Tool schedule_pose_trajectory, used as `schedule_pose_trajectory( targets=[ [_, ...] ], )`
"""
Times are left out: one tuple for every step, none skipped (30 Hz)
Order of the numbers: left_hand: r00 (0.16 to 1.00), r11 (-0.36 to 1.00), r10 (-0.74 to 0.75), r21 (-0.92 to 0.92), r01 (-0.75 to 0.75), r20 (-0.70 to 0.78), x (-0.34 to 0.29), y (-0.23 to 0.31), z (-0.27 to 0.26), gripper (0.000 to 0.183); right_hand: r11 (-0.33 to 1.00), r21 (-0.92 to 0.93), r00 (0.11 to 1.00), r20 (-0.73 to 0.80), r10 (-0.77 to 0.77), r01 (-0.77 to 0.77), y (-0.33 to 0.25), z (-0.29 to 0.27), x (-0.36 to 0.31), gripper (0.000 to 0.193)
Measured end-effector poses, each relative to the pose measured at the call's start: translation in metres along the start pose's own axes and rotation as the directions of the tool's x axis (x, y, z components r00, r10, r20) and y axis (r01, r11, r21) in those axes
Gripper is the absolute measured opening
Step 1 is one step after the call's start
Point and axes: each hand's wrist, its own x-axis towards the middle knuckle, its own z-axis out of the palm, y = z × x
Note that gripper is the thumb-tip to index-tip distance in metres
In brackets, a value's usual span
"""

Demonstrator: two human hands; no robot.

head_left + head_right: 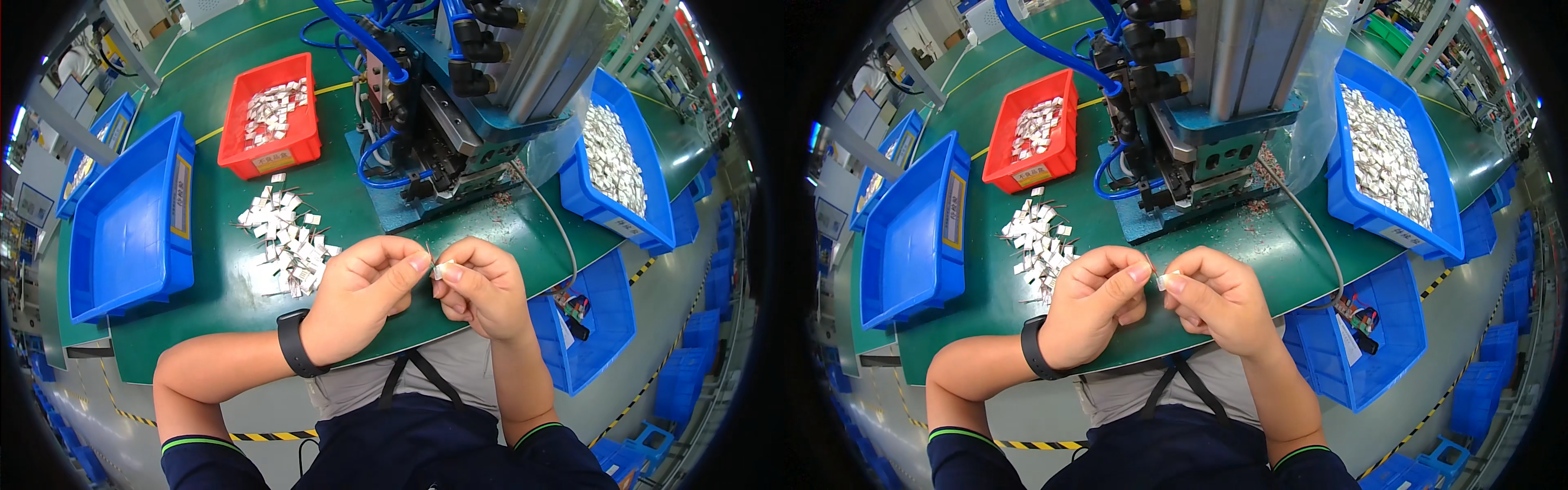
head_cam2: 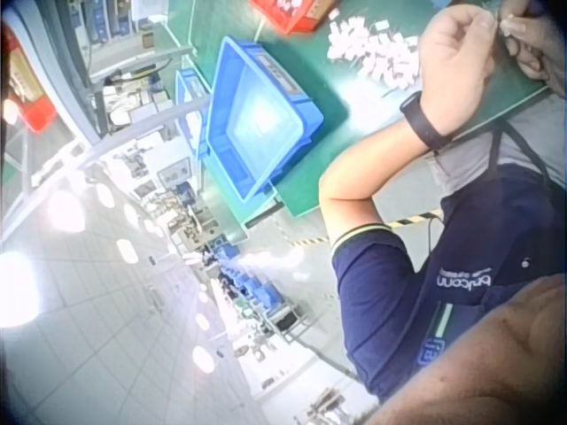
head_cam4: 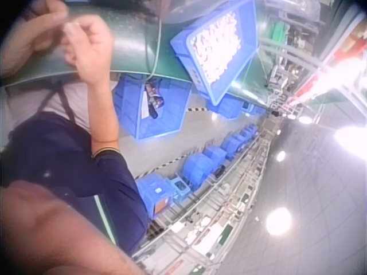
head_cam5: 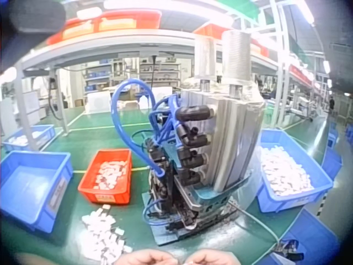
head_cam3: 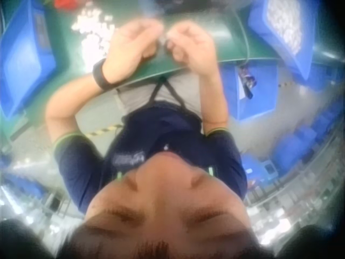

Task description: The person repeatedly picks up small white rectangular components and thin metal pins from a green workbench. They insert the pins into the components and place them into a vertical pneumatic press machine. The person then presses a lever to operate the machine, likely crimping or securing the parts, before removing the finished unit and repeating the process.

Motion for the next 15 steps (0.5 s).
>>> schedule_pose_trajectory(
  targets=[
    [1.000, 1.000, -0.002, 0.000, 0.002, 0.000, 0.0002, -0.0003, -0.0005, 0.016, 1.000, 0.001, 1.000, -0.009, -0.004, 0.004, 0.0002, 0.0004, 0.0001, 0.010],
    [1.000, 1.000, -0.004, -0.006, 0.004, 0.002, 0.0004, -0.0005, -0.0006, 0.016, 1.000, 0.002, 1.000, -0.018, -0.008, 0.008, 0.0004, 0.0011, 0.0003, 0.009],
    [1.000, 1.000, -0.006, -0.011, 0.006, 0.004, 0.0005, -0.0005, -0.0006, 0.016, 1.000, 0.003, 1.000, -0.026, -0.012, 0.012, 0.0005, 0.0016, 0.0003, 0.009],
    [1.000, 1.000, -0.008, -0.017, 0.008, 0.005, 0.0006, -0.0005, -0.0006, 0.016, 1.000, 0.002, 1.000, -0.026, -0.010, 0.011, 0.0005, 0.0019, 0.0004, 0.008],
    [1.000, 1.000, -0.012, -0.007, 0.012, 0.003, 0.0005, 0.0001, -0.0002, 0.016, 1.000, 0.001, 1.000, -0.026, -0.009, 0.009, 0.0003, 0.0022, 0.0005, 0.008],
    [1.000, 1.000, -0.016, 0.003, 0.016, 0.002, 0.0005, 0.0011, 0.0006, 0.016, 1.000, 0.000, 1.000, -0.027, -0.007, 0.007, 0.0001, 0.0022, 0.0005, 0.008],
    [1.000, 1.000, -0.021, 0.012, 0.021, 0.001, 0.0005, 0.0016, 0.0012, 0.016, 1.000, -0.003, 1.000, -0.020, 0.000, 0.000, -0.0001, 0.0019, 0.0002, 0.009],
    [1.000, 1.000, -0.024, 0.014, 0.024, -0.001, 0.0004, 0.0012, 0.0011, 0.016, 1.000, -0.006, 1.000, -0.013, 0.007, -0.007, -0.0003, 0.0012, -0.0001, 0.009],
    [1.000, 0.999, -0.028, 0.017, 0.028, -0.002, 0.0003, 0.0007, 0.0008, 0.016, 1.000, -0.009, 1.000, -0.007, 0.013, -0.013, -0.0005, 0.0009, -0.0004, 0.009],
    [1.000, 0.999, -0.031, 0.019, 0.031, -0.003, 0.0003, 0.0005, 0.0007, 0.016, 1.000, -0.010, 1.000, -0.006, 0.016, -0.016, -0.0009, 0.0008, -0.0007, 0.009],
    [0.999, 0.999, -0.037, 0.025, 0.038, -0.003, 0.0002, 0.0012, 0.0013, 0.016, 1.000, -0.010, 1.000, -0.006, 0.020, -0.020, -0.0012, 0.0008, -0.0009, 0.009],
    [0.999, 0.999, -0.044, 0.031, 0.044, -0.004, -0.0002, 0.0021, 0.0020, 0.016, 1.000, -0.011, 1.000, -0.004, 0.024, -0.024, -0.0013, 0.0007, -0.0010, 0.009],
    [0.999, 0.998, -0.050, 0.036, 0.050, -0.005, -0.0004, 0.0028, 0.0026, 0.016, 1.000, -0.013, 1.000, -0.005, 0.026, -0.026, -0.0014, 0.0007, -0.0012, 0.009],
    [0.999, 0.998, -0.045, 0.045, 0.045, -0.006, -0.0004, 0.0029, 0.0031, 0.015, 0.999, -0.014, 1.000, -0.005, 0.028, -0.028, -0.0016, 0.0006, -0.0013, 0.009],
    [0.999, 0.998, -0.040, 0.054, 0.041, -0.007, -0.0002, 0.0030, 0.0038, 0.015, 0.999, -0.017, 1.000, -0.005, 0.030, -0.030, -0.0018, 0.0006, -0.0014, 0.009]
  ],
)
